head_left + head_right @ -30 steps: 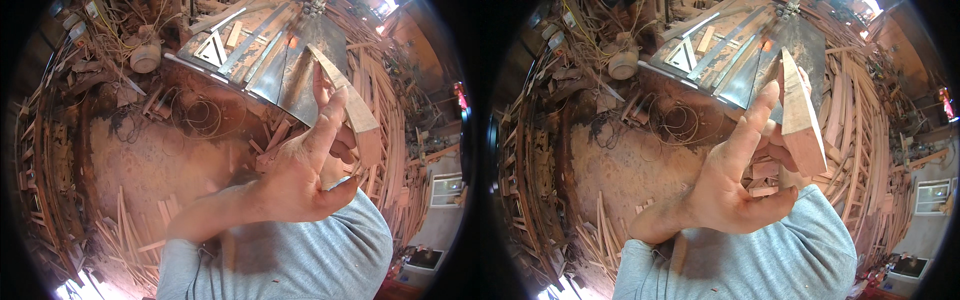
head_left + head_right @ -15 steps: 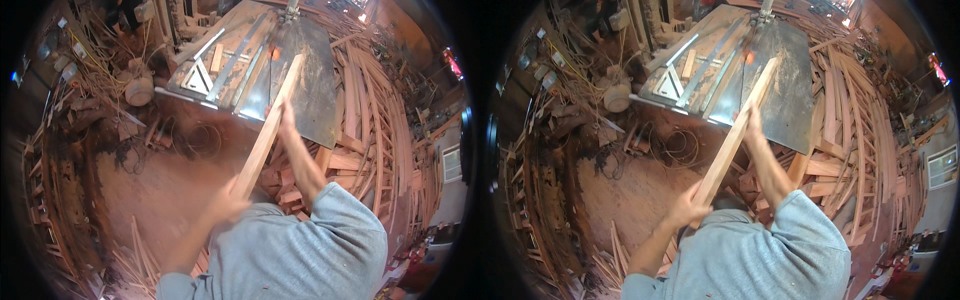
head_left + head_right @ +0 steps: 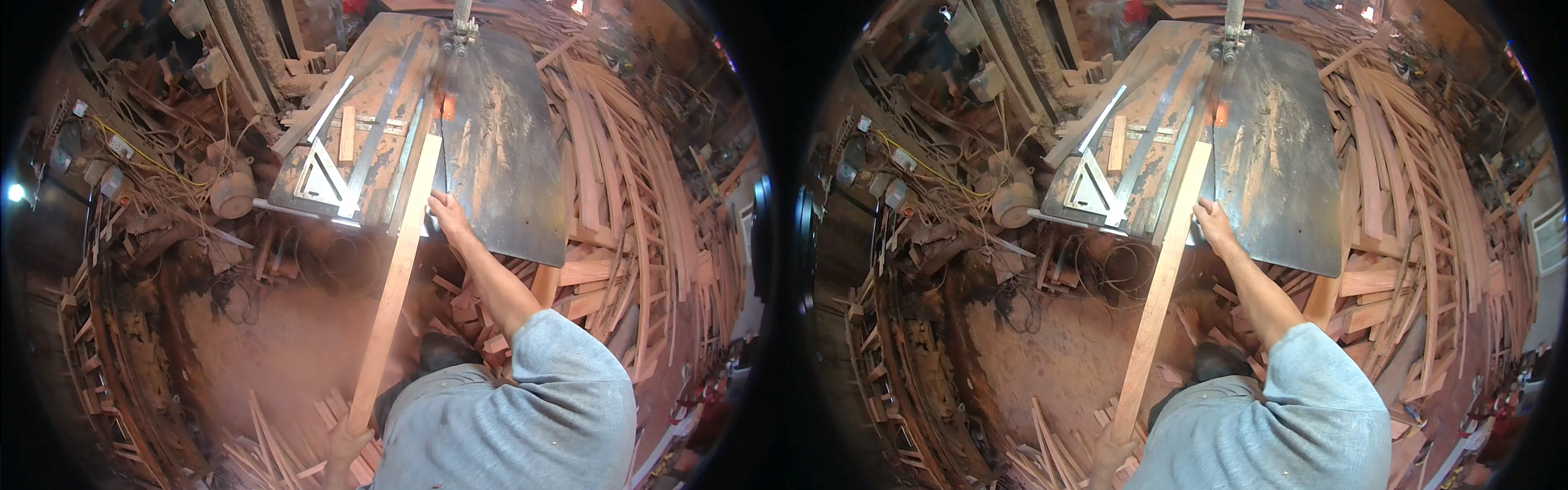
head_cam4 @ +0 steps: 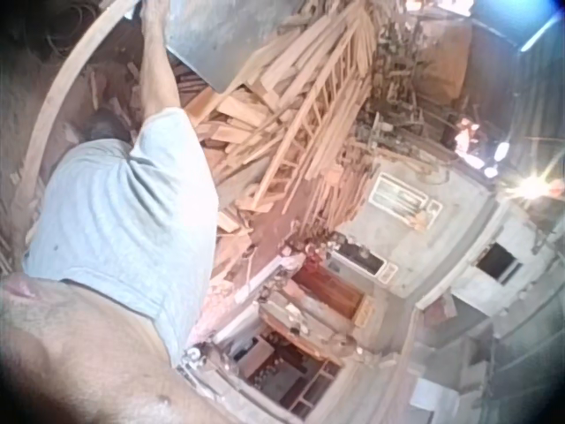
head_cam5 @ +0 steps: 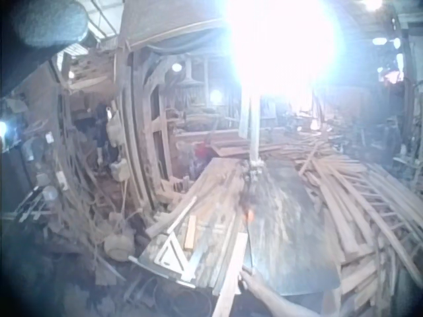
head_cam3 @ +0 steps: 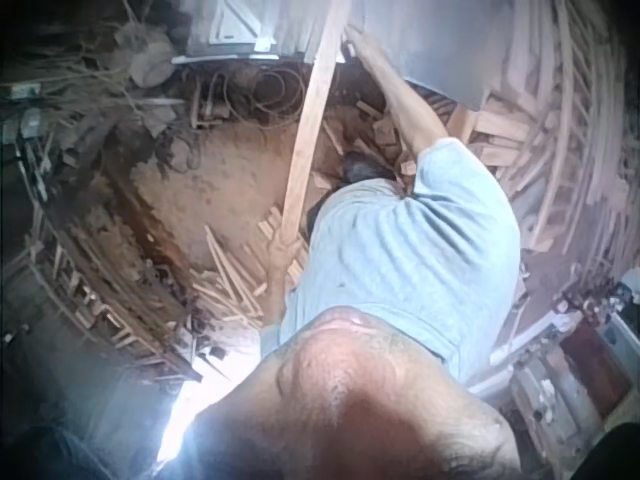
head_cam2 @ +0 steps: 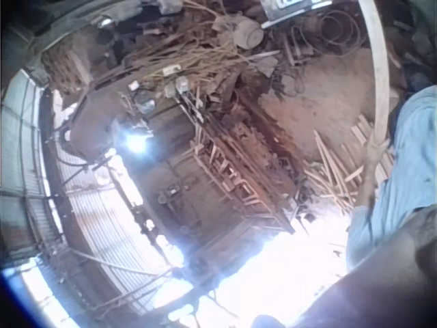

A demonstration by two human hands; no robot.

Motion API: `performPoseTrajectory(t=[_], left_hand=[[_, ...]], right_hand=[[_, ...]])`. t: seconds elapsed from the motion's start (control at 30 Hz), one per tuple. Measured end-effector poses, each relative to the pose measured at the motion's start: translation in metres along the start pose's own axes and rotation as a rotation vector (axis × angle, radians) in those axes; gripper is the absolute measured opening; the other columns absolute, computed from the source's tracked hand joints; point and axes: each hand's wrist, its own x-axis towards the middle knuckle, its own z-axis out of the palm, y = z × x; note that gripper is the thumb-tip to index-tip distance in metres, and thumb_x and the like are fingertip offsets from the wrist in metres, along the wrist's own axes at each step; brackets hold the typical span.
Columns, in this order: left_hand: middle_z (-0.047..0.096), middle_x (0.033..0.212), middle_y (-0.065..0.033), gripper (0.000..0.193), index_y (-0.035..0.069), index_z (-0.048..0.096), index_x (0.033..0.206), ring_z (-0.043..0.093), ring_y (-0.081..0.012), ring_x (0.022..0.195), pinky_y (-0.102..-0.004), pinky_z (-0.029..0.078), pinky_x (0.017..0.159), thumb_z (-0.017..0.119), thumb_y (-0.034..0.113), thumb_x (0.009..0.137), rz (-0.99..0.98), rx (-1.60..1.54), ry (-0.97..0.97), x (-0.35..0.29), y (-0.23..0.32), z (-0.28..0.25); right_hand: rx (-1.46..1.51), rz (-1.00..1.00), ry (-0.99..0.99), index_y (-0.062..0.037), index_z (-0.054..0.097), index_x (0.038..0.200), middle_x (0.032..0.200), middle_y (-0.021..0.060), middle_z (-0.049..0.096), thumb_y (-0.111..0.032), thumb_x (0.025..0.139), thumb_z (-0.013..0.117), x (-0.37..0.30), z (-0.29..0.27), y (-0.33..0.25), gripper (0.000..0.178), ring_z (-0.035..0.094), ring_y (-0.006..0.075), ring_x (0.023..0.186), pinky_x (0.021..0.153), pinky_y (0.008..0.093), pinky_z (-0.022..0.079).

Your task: The person repeatedly picks up wooden planks and feeds them through a table saw to cut them into smaller pieces. After each cut, the person sets the pieces aside and retrieves another plank to continue the process.

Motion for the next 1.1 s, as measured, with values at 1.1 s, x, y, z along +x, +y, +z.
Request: performPoseTrajectory(t=[1.1], left_hand=[[0.073, 0.114, -0.0199, 0.069, 0.006, 0.06, 0.129, 0.07, -0.0372, 0.109, -0.0452, 0.056, 0.094, 0.086, 0.033, 0.071, 0.067, 0.226, -0.07, 0.09, 0.115, 0.009]], right_hand=[[-0.37, -0.008, -0.066, -0.0095, 0.049, 0.152, 0.113, 0.0168, 0.073, -0.023, 0.095, 0.054, 0.134, 0.005, -0.03, 0.059, 0.07, 0.0297, 0.109, 0.101, 0.0429, 0.052]])
